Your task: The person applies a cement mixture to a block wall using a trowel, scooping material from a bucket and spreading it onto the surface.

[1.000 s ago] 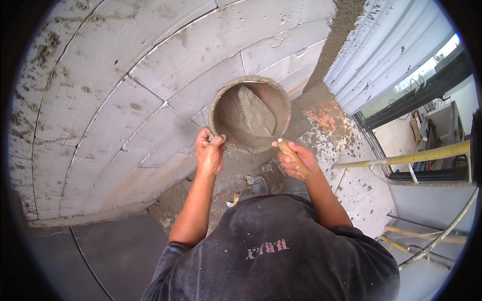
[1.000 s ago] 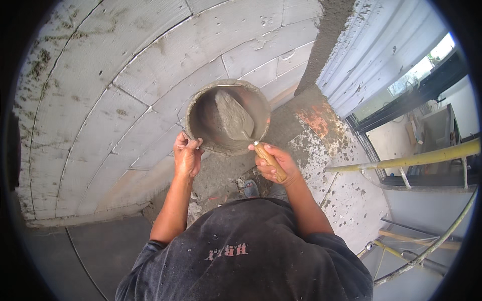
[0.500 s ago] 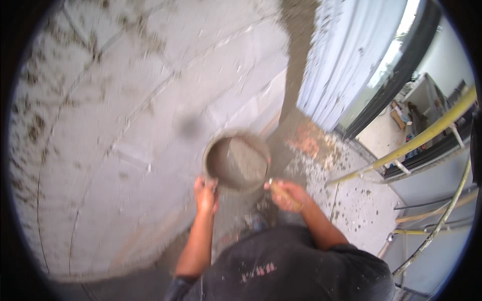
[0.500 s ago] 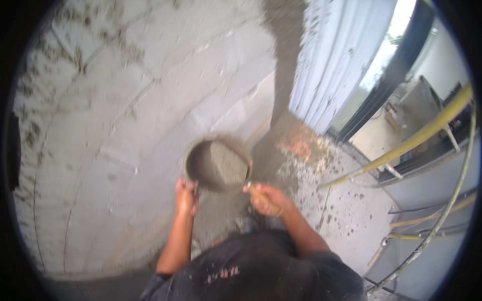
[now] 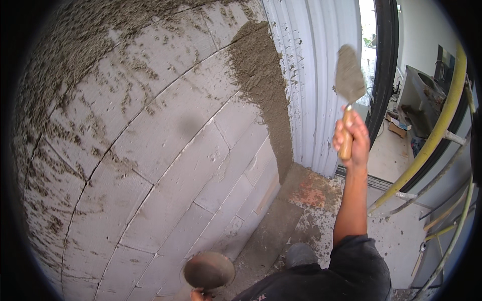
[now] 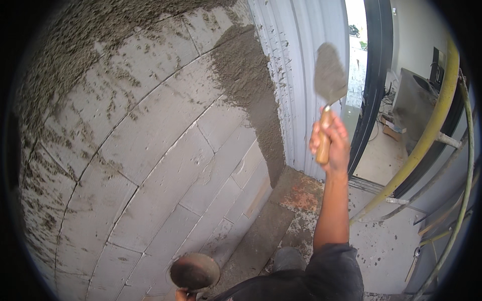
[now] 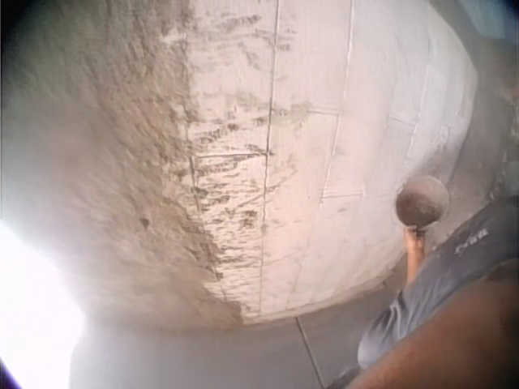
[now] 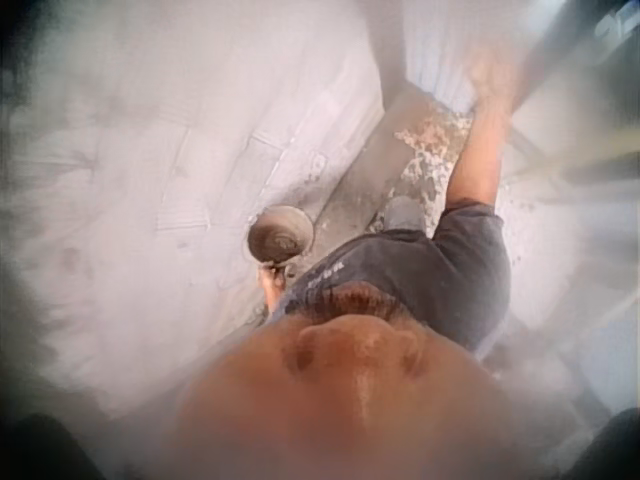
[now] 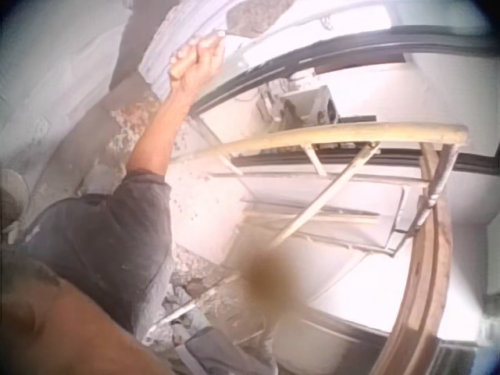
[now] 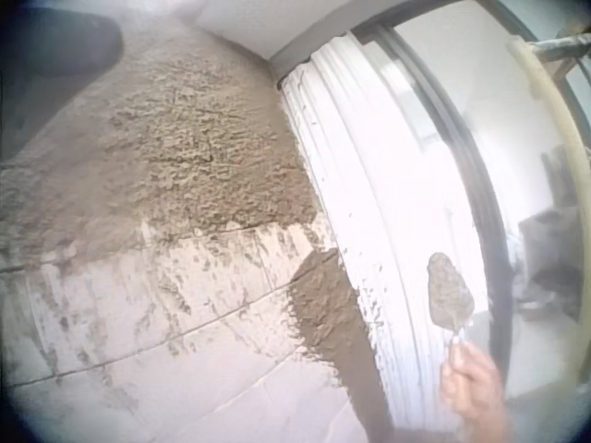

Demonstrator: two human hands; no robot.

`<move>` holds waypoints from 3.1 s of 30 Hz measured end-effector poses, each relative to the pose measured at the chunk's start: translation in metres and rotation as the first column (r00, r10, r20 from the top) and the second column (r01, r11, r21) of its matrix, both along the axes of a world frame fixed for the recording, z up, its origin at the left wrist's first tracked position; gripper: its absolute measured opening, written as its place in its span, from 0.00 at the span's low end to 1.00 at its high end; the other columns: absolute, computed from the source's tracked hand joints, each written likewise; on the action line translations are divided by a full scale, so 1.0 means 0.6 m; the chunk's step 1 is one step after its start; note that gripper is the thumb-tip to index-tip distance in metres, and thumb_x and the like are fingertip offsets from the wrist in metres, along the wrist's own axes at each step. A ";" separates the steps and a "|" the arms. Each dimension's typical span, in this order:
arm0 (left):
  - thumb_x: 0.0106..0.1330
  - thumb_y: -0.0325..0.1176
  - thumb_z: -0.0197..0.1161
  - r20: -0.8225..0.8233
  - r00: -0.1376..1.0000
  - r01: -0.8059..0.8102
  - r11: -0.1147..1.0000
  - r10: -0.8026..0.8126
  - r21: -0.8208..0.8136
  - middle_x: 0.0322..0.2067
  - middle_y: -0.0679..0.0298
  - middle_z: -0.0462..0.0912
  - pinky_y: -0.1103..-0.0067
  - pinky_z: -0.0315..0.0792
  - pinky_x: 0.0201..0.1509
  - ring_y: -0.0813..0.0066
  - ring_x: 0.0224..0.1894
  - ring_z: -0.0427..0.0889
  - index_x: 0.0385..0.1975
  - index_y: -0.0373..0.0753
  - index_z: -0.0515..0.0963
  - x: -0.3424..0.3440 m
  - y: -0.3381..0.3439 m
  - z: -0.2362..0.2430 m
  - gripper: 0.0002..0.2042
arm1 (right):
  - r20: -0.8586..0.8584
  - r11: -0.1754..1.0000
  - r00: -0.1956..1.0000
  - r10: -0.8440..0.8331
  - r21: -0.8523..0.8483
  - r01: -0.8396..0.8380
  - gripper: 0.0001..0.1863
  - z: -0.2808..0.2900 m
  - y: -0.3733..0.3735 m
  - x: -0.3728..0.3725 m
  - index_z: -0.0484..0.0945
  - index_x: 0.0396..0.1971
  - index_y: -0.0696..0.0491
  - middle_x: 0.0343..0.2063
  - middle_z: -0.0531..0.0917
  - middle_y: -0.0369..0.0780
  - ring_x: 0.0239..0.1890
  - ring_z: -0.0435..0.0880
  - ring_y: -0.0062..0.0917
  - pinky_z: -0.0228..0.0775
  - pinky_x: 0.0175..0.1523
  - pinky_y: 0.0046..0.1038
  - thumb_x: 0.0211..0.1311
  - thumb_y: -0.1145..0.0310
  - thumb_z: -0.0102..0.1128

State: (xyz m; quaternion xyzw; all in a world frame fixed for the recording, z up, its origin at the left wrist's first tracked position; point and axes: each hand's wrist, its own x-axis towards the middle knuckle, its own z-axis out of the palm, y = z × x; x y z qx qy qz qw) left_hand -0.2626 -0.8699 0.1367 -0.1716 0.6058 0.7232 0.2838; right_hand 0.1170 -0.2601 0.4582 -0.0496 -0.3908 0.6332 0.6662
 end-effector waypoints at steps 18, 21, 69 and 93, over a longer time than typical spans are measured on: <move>0.67 0.40 0.62 -0.052 0.996 -0.074 0.990 0.068 -0.121 0.30 0.56 0.82 0.75 0.66 0.21 0.68 0.19 0.75 0.41 0.37 0.77 0.167 0.280 0.228 0.12 | 0.368 0.481 0.325 -0.871 0.505 0.717 0.15 0.185 0.581 -0.320 0.73 0.51 0.60 0.45 0.82 0.52 0.49 0.82 0.42 0.74 0.53 0.42 0.66 0.74 0.51; 0.68 0.40 0.62 -0.080 0.990 -0.130 0.982 0.120 -0.138 0.30 0.57 0.82 0.76 0.64 0.19 0.69 0.18 0.74 0.40 0.38 0.77 0.202 0.244 0.252 0.12 | 0.225 0.753 0.898 -0.378 0.640 0.156 0.20 0.153 0.255 -0.481 0.72 0.57 0.59 0.36 0.83 0.53 0.43 0.85 0.42 0.77 0.47 0.39 0.66 0.74 0.53; 0.58 0.16 0.63 -0.679 0.684 0.471 0.872 -0.265 0.134 0.55 0.61 0.76 0.75 0.75 0.50 0.74 0.53 0.77 0.29 0.43 0.69 0.021 0.178 0.297 0.12 | -0.584 -0.471 -0.178 0.792 -0.399 -0.787 0.19 -0.387 -0.491 -0.272 0.69 0.63 0.49 0.34 0.75 0.45 0.17 0.71 0.17 0.64 0.16 0.19 0.79 0.62 0.43; 0.61 0.20 0.56 -0.043 0.998 0.052 0.979 -0.044 0.195 0.47 0.53 0.72 0.49 0.78 0.49 0.56 0.50 0.73 0.55 0.41 0.66 0.058 0.467 0.138 0.21 | -0.433 0.352 0.437 0.788 -0.265 -0.898 0.25 -0.198 0.017 -0.074 0.62 0.66 0.49 0.34 0.75 0.48 0.18 0.70 0.20 0.68 0.18 0.22 0.71 0.66 0.53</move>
